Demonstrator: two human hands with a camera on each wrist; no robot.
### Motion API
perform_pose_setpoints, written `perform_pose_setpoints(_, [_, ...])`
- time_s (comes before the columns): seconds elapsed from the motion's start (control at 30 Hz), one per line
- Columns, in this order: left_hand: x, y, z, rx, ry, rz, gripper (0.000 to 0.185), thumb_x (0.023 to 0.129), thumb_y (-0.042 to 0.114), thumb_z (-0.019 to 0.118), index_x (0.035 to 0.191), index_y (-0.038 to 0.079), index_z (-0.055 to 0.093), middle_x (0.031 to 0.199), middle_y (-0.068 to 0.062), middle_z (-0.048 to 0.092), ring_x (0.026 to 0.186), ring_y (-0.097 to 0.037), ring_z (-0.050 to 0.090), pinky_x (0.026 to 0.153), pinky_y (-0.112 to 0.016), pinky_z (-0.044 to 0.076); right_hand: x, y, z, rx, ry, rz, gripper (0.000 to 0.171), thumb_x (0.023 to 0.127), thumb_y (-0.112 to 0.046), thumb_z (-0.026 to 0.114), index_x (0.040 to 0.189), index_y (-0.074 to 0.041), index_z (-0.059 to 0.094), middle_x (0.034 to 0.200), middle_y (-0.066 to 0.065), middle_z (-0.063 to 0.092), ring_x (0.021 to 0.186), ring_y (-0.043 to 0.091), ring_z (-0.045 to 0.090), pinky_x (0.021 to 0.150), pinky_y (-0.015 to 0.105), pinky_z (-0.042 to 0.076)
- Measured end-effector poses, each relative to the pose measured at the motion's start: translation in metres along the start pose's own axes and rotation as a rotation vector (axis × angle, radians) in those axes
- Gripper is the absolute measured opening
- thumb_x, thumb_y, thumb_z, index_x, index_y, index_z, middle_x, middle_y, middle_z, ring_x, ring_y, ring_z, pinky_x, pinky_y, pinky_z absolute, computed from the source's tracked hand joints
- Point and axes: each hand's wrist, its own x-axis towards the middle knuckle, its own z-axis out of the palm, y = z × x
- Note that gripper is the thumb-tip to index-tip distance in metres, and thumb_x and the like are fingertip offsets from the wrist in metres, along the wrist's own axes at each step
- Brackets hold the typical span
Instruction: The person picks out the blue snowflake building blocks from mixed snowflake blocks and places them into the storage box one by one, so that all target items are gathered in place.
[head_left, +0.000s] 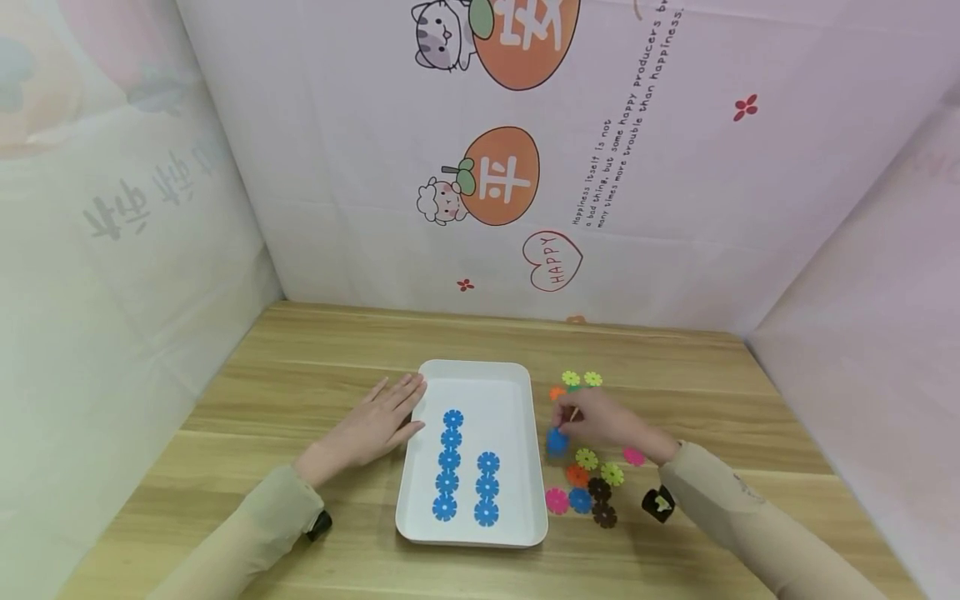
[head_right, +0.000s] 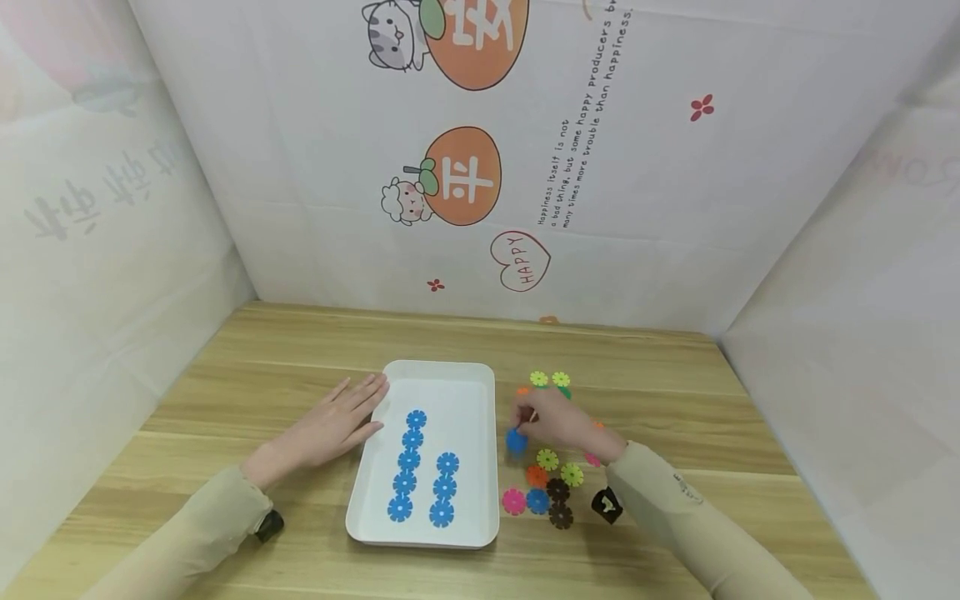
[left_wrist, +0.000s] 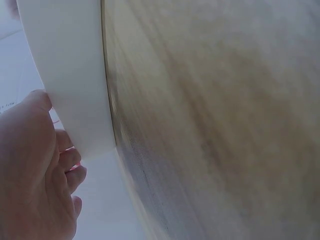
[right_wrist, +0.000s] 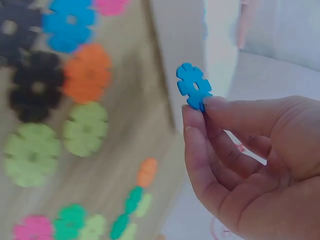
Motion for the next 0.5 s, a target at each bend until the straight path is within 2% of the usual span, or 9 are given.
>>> perform_pose_setpoints(0.13, [0.000, -0.001, 0.000, 0.004, 0.002, 0.002, 0.066, 0.105, 0.043, 0.042, 0.157, 0.004, 0.026, 0.165, -0.013, 0.024, 0.153, -0.032, 0.023, 0.125, -0.056, 0.019, 0.010, -0.009, -0.013, -0.011, 0.048, -0.001, 0.006, 0.090, 0.000, 0.068, 0.086, -0.005, 0.067, 0.083, 0.005, 0.069, 0.078, 0.011, 0.064, 0.069, 0.021, 0.056])
perform_pose_setpoints(0.23, [0.000, 0.000, 0.000, 0.006, 0.002, 0.003, 0.066, 0.105, 0.043, 0.042, 0.156, 0.004, 0.026, 0.165, -0.014, 0.024, 0.153, -0.032, 0.023, 0.125, -0.056, 0.018, 0.019, -0.018, -0.015, 0.011, 0.039, 0.002, 0.005, 0.091, -0.001, 0.067, 0.087, -0.005, 0.067, 0.084, 0.005, 0.069, 0.077, 0.013, 0.063, 0.068, 0.022, 0.056])
perform_pose_setpoints(0.37, [0.000, 0.000, -0.001, 0.008, 0.002, 0.003, 0.066, 0.105, 0.042, 0.042, 0.156, 0.003, 0.026, 0.164, -0.015, 0.024, 0.153, -0.033, 0.024, 0.125, -0.057, 0.019, 0.033, -0.026, -0.006, 0.041, -0.003, 0.008, 0.006, 0.091, -0.002, 0.067, 0.087, -0.006, 0.067, 0.085, 0.005, 0.069, 0.077, 0.011, 0.060, 0.070, 0.022, 0.056])
perform_pose_setpoints(0.5, [0.000, 0.001, -0.003, 0.005, 0.000, 0.004, 0.066, 0.105, 0.042, 0.043, 0.156, 0.003, 0.027, 0.164, -0.015, 0.025, 0.153, -0.033, 0.024, 0.125, -0.057, 0.019, 0.048, -0.031, 0.006, 0.020, -0.035, -0.007, 0.006, 0.091, -0.004, 0.068, 0.087, -0.008, 0.068, 0.086, 0.002, 0.070, 0.077, 0.009, 0.060, 0.070, 0.019, 0.056])
